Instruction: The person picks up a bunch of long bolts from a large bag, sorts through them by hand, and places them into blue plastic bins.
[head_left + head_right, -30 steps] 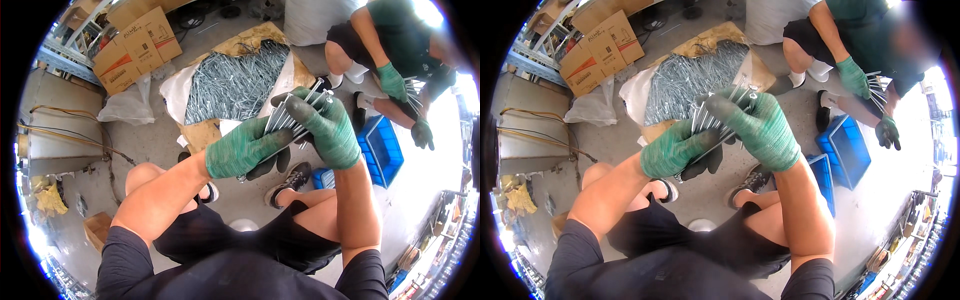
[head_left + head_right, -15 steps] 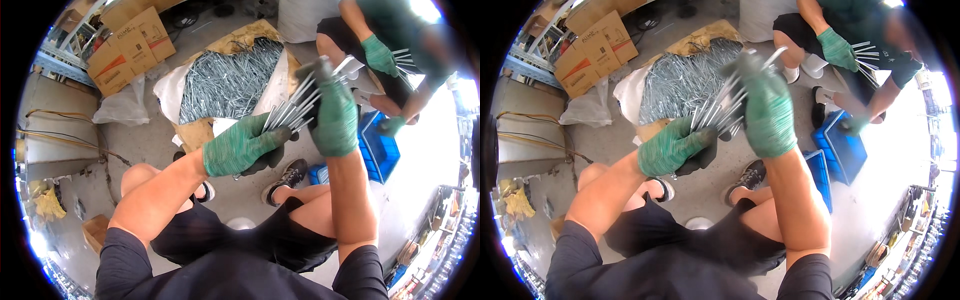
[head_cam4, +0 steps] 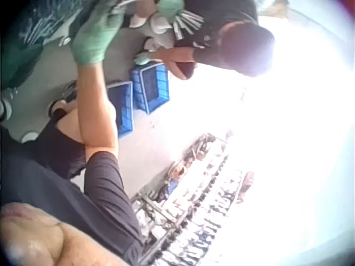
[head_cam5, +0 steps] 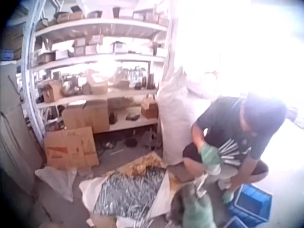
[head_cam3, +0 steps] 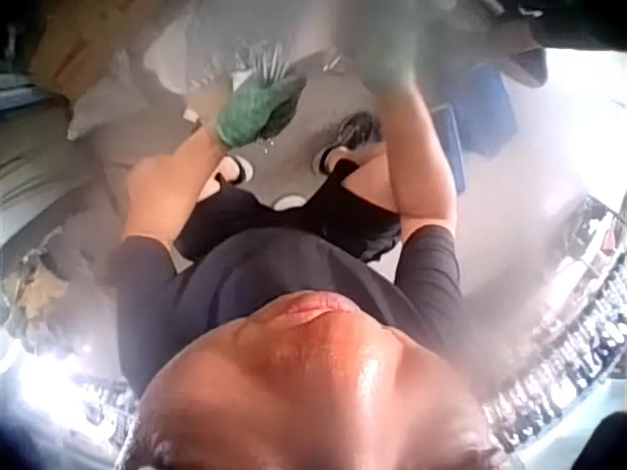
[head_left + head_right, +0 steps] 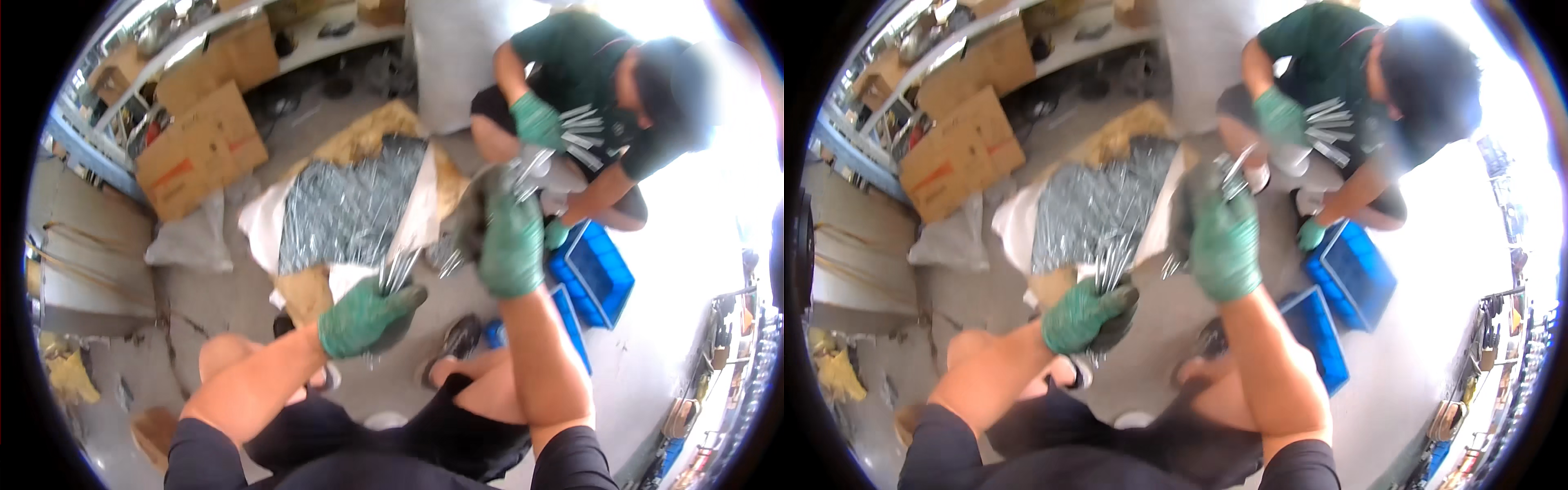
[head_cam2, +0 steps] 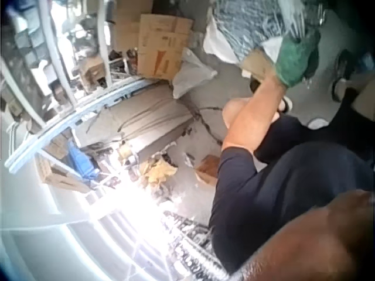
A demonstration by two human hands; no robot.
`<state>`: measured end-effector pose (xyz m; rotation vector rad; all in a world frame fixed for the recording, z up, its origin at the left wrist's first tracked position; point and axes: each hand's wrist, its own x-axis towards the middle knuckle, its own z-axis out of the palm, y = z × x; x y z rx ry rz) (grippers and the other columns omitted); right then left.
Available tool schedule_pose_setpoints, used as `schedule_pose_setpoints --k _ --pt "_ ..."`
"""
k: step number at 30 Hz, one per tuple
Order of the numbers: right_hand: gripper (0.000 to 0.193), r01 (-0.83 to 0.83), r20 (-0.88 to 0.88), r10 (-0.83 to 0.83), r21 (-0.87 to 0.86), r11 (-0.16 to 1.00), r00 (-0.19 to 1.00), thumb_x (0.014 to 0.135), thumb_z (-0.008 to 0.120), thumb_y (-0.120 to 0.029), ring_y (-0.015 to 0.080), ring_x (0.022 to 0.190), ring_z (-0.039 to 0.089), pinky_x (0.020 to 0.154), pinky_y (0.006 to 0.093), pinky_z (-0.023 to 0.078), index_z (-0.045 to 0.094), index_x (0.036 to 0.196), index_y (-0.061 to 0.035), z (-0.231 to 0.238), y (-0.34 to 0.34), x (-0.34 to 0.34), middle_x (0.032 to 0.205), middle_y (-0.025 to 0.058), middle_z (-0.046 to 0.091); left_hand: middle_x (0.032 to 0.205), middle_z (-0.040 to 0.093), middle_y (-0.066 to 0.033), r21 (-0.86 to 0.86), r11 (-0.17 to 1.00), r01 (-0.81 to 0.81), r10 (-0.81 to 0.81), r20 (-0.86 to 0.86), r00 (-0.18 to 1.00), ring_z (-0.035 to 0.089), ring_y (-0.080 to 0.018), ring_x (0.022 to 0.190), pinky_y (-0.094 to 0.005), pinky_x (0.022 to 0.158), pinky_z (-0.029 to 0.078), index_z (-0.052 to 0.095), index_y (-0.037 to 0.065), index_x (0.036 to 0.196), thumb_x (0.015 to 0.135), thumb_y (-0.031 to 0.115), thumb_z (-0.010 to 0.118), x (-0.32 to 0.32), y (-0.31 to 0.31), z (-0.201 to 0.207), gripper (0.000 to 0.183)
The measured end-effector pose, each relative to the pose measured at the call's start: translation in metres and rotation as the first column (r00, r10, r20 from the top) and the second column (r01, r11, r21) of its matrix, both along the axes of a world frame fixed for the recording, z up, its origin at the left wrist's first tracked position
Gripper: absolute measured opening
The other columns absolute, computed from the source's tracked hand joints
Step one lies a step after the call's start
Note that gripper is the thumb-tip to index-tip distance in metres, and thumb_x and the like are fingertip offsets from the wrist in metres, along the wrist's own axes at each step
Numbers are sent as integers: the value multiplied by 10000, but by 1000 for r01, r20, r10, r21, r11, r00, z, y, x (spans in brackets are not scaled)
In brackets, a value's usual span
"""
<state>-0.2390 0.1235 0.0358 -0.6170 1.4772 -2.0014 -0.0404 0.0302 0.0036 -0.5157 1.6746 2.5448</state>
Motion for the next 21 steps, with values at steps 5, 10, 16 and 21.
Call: schedule_pose_setpoints --k 5,10,16,21 --pt "260 -197 -423 201 54 979 884 949 678 -289 172 734 601 683 329 500 690 942 -29 8 -10 66 797 63 608 596 492 34 576 817 -41 -18 96 995 367 -81 417 -277 380 255 614 153 878 972 476 622 11 -14 -17 337" --pt "154 -266 -924 225 143 953 310 709 726 -300 372 1222 533 1090 606 322 692 777 -166 6 -14 81 1206 60 642 801 613 26 361 802 -475 395 275 876 601 -116 715 -270 620 494 659 158 977 981 489 592 -18 -6 -1 338" --pt "449 -371 -942 256 163 914 219 564 830 -269 456 1366 372 1081 664 303 668 953 -113 -2 -24 93 1404 148 494 807 610 31 241 796 -555 559 59 827 591 -100 720 -261 624 487 657 180 971 990 480 591 -5 -47 -10 307" --pt "455 -224 -641 130 -67 972 757 691 826 -280 377 1166 549 947 491 469 662 1036 -32 -22 -2 70 1268 185 575 812 608 35 194 752 -630 639 18 769 583 -87 724 -254 627 481 655 199 965 998 472 590 -7 -58 -36 282"
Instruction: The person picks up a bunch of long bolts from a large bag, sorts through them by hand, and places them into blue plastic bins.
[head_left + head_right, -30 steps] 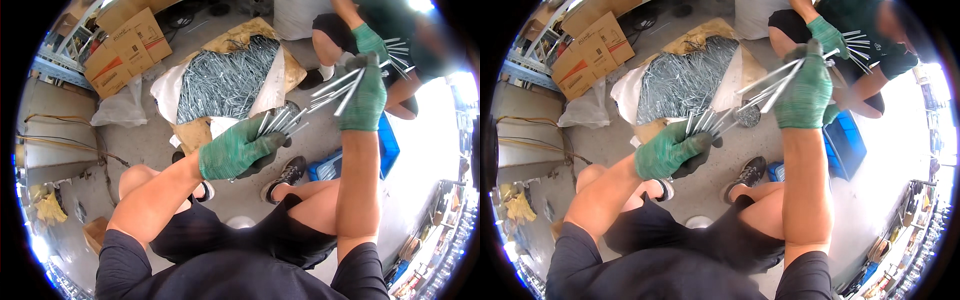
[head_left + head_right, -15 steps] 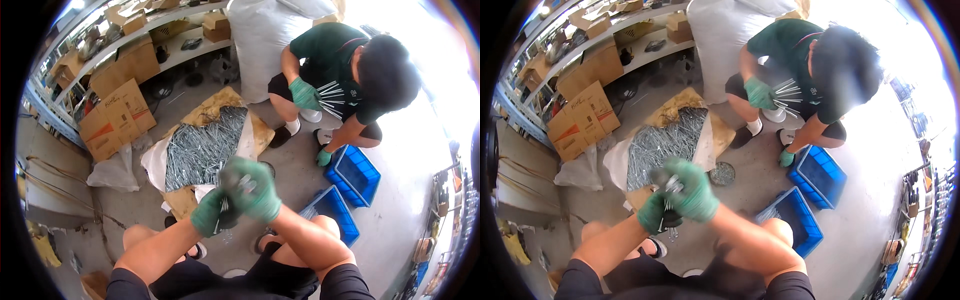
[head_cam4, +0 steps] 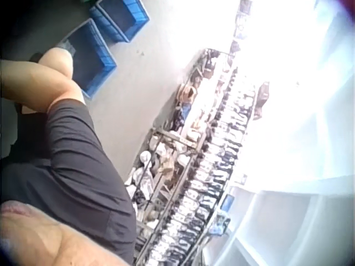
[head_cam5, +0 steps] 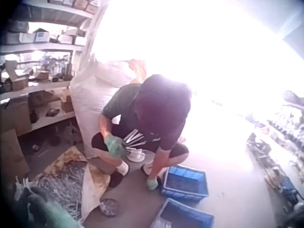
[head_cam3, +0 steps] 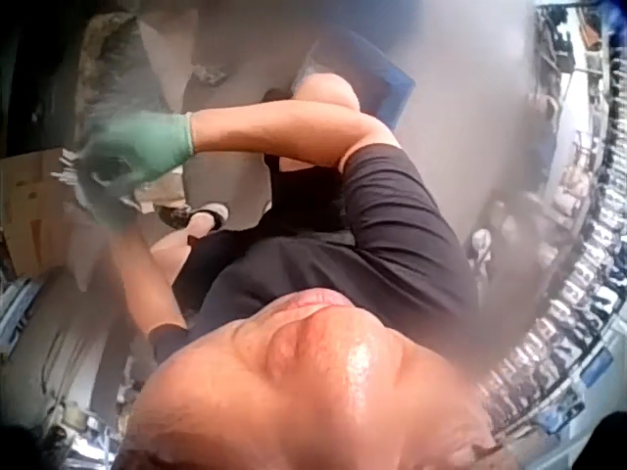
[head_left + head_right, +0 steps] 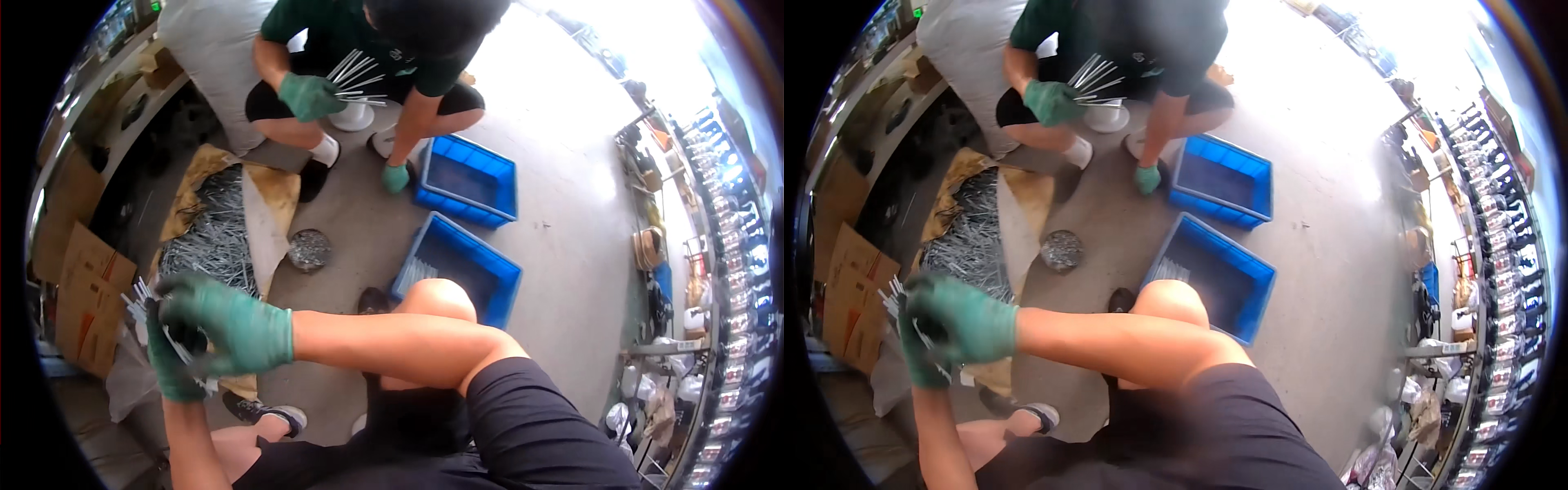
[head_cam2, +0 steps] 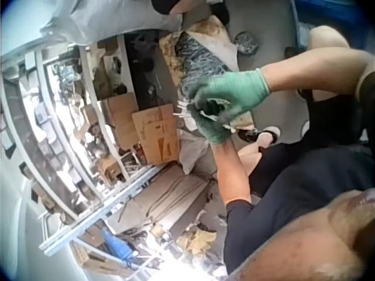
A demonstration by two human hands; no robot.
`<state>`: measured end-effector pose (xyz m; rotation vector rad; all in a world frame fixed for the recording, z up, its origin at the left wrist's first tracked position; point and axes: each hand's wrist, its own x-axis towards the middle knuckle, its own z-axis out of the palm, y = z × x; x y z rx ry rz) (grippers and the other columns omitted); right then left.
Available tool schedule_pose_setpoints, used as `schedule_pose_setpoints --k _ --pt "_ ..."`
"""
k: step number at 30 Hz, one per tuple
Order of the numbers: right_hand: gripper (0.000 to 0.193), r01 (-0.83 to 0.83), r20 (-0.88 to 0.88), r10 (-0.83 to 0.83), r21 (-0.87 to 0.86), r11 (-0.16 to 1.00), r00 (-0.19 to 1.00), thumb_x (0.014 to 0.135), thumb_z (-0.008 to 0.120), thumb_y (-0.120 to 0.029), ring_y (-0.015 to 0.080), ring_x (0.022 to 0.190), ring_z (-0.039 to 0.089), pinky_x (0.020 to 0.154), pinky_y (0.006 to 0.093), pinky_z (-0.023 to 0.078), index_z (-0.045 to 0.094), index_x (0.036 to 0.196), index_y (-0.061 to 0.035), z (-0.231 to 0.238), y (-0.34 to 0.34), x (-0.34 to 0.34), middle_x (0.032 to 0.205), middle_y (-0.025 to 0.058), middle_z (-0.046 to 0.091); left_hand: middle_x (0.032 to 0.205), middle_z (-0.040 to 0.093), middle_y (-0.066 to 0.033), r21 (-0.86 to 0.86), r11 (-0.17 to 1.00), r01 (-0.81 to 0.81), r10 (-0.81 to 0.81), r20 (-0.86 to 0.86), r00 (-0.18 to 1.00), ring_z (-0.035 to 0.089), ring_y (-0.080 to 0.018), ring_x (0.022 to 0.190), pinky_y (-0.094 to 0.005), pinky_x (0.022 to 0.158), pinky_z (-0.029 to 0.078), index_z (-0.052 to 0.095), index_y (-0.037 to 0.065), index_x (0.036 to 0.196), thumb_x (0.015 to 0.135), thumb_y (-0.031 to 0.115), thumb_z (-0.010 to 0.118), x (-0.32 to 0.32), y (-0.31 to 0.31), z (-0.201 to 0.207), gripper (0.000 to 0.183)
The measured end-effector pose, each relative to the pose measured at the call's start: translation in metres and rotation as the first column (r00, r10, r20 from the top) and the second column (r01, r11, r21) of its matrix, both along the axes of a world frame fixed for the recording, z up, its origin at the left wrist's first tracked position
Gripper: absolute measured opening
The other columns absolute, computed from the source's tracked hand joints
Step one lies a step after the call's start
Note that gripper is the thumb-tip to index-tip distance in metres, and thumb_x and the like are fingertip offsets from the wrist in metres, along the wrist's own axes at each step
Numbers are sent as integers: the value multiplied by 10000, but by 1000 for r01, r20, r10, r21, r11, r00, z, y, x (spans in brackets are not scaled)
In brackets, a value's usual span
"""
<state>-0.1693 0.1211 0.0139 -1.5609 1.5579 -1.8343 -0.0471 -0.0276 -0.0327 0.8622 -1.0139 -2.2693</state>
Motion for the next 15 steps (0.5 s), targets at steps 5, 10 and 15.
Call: schedule_pose_setpoints --k 5,10,15 --pt "544 -422 653 115 335 842 749 938 612 -500 215 851 636 830 362 517 655 1169 -9 -21 -3 -32 960 129 696 573 331 41 43 927 371 -371 -26 928 371 -75 470 -221 388 303 451 208 787 1005 596 491 7 55 20 448" --pt "409 -591 677 288 267 761 677 870 677 -408 191 768 654 752 317 535 757 855 -7 17 13 -23 842 107 721 524 240 78 -16 705 709 -708 34 705 211 -79 341 -240 312 189 490 126 952 756 839 560 22 45 11 743" --pt "336 -461 578 215 320 828 787 892 623 -323 171 726 639 711 340 528 767 861 -21 5 9 -17 820 102 725 956 558 -31 -152 882 447 -443 61 894 539 -171 656 -329 542 469 429 75 1352 736 811 651 21 49 -29 984"
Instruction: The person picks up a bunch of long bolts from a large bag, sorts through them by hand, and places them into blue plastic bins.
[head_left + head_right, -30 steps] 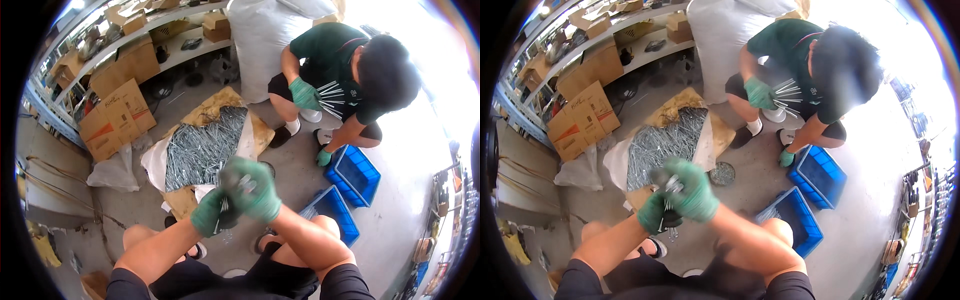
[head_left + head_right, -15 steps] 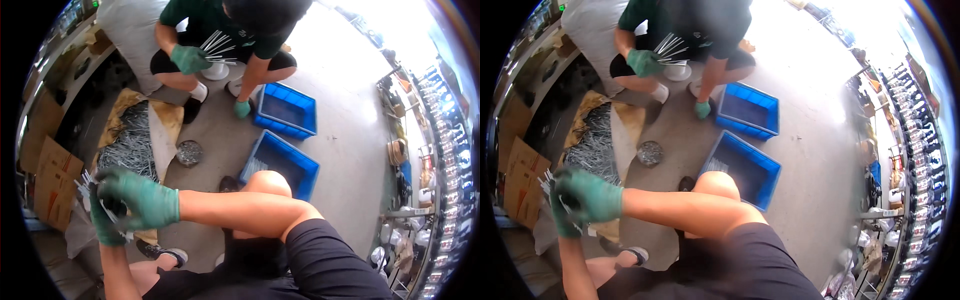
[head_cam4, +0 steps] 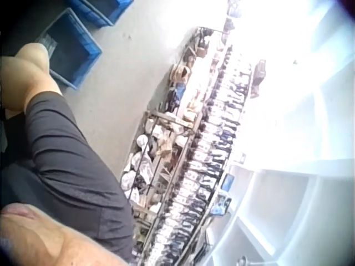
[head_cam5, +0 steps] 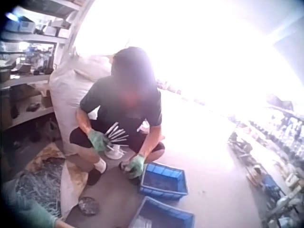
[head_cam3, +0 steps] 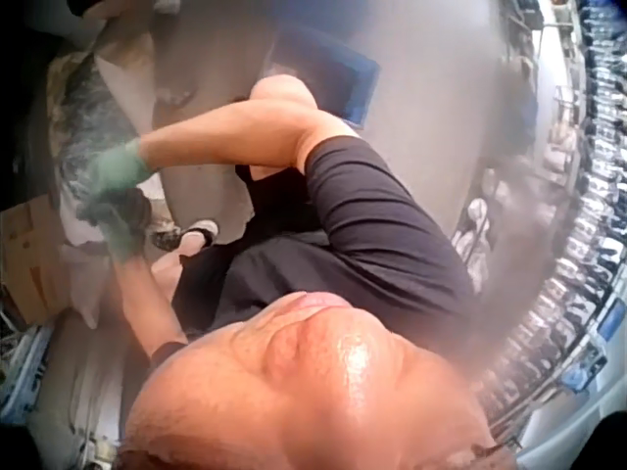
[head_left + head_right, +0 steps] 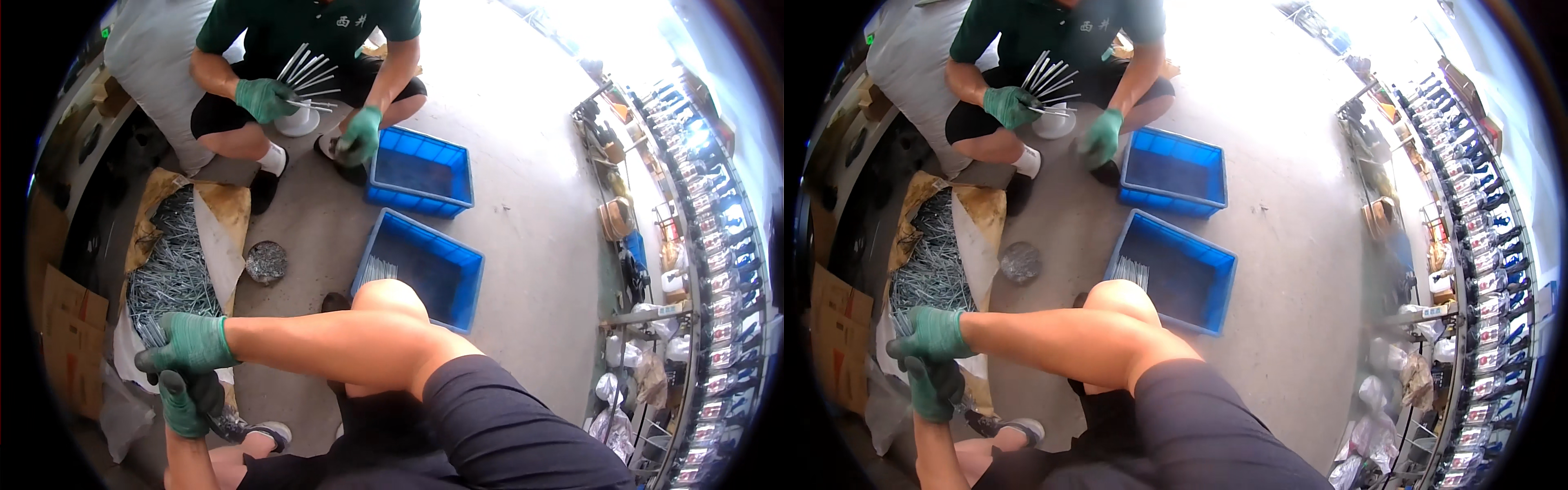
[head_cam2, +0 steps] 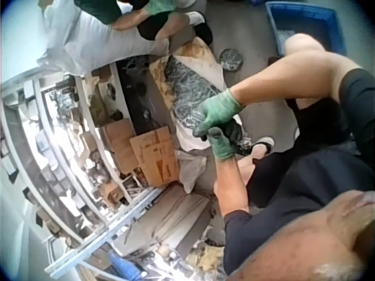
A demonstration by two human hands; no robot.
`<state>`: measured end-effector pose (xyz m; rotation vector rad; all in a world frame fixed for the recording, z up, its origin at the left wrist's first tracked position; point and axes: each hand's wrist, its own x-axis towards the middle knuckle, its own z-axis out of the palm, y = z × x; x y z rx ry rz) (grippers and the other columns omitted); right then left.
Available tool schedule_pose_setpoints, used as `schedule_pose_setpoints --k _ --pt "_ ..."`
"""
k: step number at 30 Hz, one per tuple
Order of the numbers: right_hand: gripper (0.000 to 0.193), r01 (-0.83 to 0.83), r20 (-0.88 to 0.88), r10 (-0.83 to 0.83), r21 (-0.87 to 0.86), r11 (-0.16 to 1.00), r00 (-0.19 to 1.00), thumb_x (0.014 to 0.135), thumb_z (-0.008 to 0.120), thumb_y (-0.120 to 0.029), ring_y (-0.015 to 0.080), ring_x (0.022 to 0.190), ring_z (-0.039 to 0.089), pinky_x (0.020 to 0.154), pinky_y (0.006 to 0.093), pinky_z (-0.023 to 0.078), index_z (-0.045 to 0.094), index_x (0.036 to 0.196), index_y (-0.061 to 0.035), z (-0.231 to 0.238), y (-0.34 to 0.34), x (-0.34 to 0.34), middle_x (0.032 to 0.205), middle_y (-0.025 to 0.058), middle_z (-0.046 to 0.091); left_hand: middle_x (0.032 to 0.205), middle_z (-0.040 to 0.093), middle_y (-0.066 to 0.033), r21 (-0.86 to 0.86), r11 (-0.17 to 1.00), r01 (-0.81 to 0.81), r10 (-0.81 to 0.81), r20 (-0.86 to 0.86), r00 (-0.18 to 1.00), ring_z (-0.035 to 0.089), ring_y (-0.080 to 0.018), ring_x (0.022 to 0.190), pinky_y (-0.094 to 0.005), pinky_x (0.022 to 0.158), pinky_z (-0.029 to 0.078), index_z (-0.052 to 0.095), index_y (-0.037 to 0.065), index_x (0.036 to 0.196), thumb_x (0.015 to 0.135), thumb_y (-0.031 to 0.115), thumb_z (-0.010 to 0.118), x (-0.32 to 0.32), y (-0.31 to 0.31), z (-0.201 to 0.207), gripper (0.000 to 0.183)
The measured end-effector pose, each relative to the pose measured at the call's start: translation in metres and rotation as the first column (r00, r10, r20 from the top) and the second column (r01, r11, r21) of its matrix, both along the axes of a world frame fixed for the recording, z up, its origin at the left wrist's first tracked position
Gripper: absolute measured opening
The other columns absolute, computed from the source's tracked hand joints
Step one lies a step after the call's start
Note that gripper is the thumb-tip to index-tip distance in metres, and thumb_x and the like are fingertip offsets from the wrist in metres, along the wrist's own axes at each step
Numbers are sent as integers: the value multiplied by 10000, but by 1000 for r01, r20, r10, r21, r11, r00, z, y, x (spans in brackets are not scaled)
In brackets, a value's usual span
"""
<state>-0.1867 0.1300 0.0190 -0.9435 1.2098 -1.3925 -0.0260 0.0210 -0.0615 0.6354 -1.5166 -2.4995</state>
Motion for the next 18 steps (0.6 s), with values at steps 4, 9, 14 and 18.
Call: schedule_pose_setpoints --k 4,9,14,18 --pt "290 188 -36 -198 -187 964 979 945 577 -245 184 670 632 650 342 512 709 833 -12 2 -10 3 724 111 684 1381 473 -69 -27 995 -97 95 -57 994 484 -240 1204 -417 919 481 272 150 1528 881 751 521 1 -20 -11 918" --pt "240 382 -460 -710 -618 687 532 927 640 -244 182 635 549 596 372 454 614 889 -8 -19 -26 -1 697 115 570 1508 403 -89 363 885 -291 297 39 954 474 -269 1318 -446 1012 477 99 254 1616 1064 524 359 -27 17 24 667" --pt "248 554 163 -530 -296 778 832 804 679 -151 155 660 562 602 367 463 541 915 22 7 -33 38 679 134 543 1329 503 -29 42 979 -197 201 -147 968 519 -113 1167 -240 951 482 408 55 1413 1085 233 389 18 -66 -106 373" --pt "216 457 182 -419 -359 814 889 769 667 -173 181 661 546 631 368 463 566 797 15 19 -15 27 670 99 574 1235 538 -34 99 947 -306 318 -135 938 547 -109 1106 -233 920 491 466 43 1325 1056 199 446 20 -60 -132 312"
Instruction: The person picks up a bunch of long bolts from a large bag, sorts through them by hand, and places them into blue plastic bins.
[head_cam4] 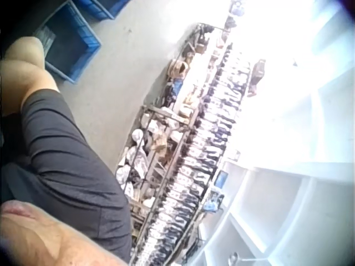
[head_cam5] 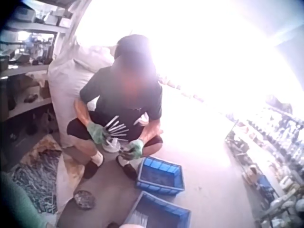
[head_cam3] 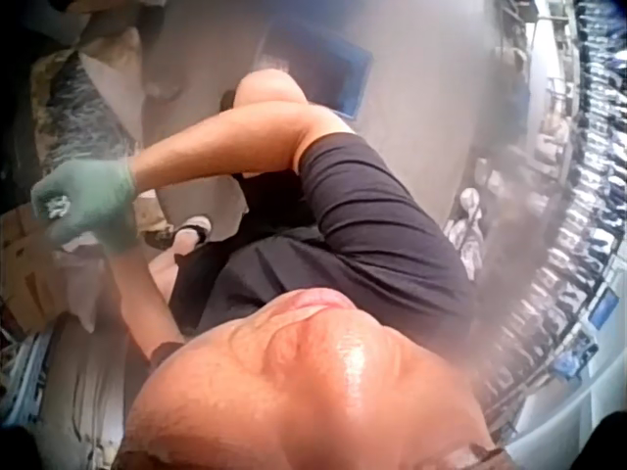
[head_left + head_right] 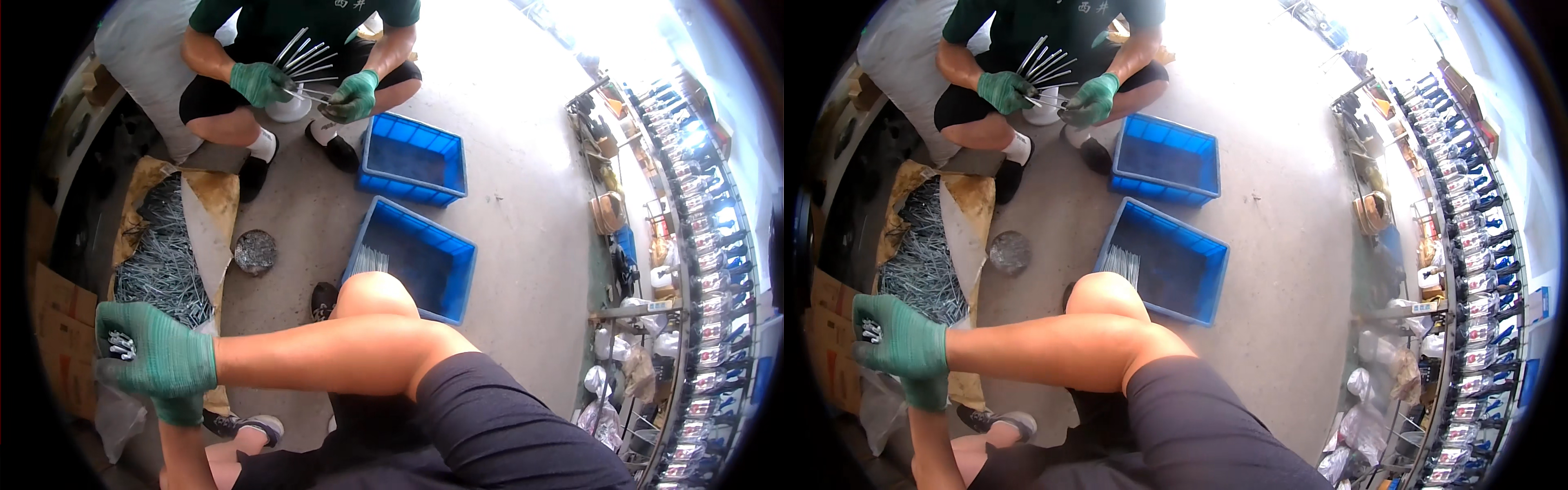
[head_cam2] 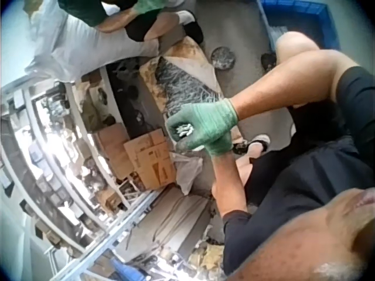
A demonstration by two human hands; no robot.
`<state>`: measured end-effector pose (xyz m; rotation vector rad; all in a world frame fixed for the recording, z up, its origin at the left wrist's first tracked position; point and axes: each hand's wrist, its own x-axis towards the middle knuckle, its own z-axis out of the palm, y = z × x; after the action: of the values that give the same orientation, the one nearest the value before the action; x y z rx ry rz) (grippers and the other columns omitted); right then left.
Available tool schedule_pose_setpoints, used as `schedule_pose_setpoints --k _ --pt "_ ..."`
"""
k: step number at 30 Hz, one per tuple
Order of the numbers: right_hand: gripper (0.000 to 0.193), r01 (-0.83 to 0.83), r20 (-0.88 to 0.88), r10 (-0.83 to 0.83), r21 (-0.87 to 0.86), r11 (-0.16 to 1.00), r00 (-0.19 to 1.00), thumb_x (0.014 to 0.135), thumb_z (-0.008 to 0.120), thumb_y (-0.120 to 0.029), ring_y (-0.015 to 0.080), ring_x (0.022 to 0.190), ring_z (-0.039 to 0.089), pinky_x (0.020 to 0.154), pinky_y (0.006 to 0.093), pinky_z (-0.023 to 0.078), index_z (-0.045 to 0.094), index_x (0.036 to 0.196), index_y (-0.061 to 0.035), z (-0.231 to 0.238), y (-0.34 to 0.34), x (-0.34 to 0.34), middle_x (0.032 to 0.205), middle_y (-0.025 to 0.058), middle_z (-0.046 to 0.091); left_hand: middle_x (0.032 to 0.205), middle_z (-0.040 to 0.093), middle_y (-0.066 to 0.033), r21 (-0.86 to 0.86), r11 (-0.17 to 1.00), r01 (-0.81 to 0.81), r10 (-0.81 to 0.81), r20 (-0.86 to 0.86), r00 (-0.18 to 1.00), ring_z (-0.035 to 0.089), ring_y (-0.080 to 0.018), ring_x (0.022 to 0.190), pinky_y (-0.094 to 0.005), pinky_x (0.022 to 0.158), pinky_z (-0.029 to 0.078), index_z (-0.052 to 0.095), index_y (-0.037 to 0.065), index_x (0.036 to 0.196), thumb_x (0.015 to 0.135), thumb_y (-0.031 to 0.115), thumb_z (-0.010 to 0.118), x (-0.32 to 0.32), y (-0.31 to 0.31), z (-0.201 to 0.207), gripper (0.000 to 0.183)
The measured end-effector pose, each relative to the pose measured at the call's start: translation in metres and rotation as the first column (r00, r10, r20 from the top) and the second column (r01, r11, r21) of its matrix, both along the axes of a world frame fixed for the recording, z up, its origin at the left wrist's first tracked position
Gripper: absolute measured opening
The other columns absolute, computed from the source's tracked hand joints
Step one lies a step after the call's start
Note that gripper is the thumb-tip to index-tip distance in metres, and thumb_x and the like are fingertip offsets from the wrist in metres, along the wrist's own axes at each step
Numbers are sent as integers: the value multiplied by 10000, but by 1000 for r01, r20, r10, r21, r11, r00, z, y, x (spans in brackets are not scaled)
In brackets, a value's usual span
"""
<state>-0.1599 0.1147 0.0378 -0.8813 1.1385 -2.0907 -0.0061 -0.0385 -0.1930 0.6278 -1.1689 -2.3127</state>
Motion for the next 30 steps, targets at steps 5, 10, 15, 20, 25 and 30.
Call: schedule_pose_setpoints --k 5,10,15,20,25,30 --pt "301 143 -138 -121 163 976 983 872 636 -270 190 644 556 637 388 476 598 781 14 -6 -20 -8 669 141 608 1340 560 -39 324 929 179 -222 100 970 542 -171 1193 -328 986 489 439 88 1459 1027 330 526 -21 41 101 502" --pt "372 -140 330 141 -26 990 934 975 592 -344 190 495 516 473 347 434 566 739 -58 -17 -8 -41 606 76 536 1056 573 -50 400 797 452 -458 -86 885 548 -162 847 -304 693 459 494 70 1326 986 319 602 -32 66 149 435" --pt "525 -205 432 136 116 972 891 970 605 -544 156 405 452 369 299 373 515 719 -92 -2 -12 -36 525 34 456 792 563 -49 327 751 574 -601 -23 799 533 -141 540 -291 438 425 537 53 1224 943 303 685 -32 58 191 404" --pt "454 -327 576 199 128 936 793 1008 550 -501 234 556 565 554 371 496 517 804 -97 -15 -20 -44 622 65 518 647 521 -30 153 820 552 -573 212 792 428 -119 413 -255 386 345 519 -1 1203 949 275 663 -38 59 209 401" --pt "425 -205 187 158 268 941 970 995 579 -474 190 751 669 628 354 570 638 964 -54 -65 -43 -104 798 67 636 682 504 4 19 903 428 -398 409 821 381 -58 457 -219 416 291 515 -20 1188 921 294 688 -37 40 208 447" --pt "283 69 -277 566 930 361 776 938 594 -214 299 1044 660 930 368 539 650 1176 -72 -274 5 -233 1119 90 688 634 496 19 -123 925 361 -258 496 829 370 -44 469 -207 428 275 524 -28 1149 910 517 690 -26 19 191 618"
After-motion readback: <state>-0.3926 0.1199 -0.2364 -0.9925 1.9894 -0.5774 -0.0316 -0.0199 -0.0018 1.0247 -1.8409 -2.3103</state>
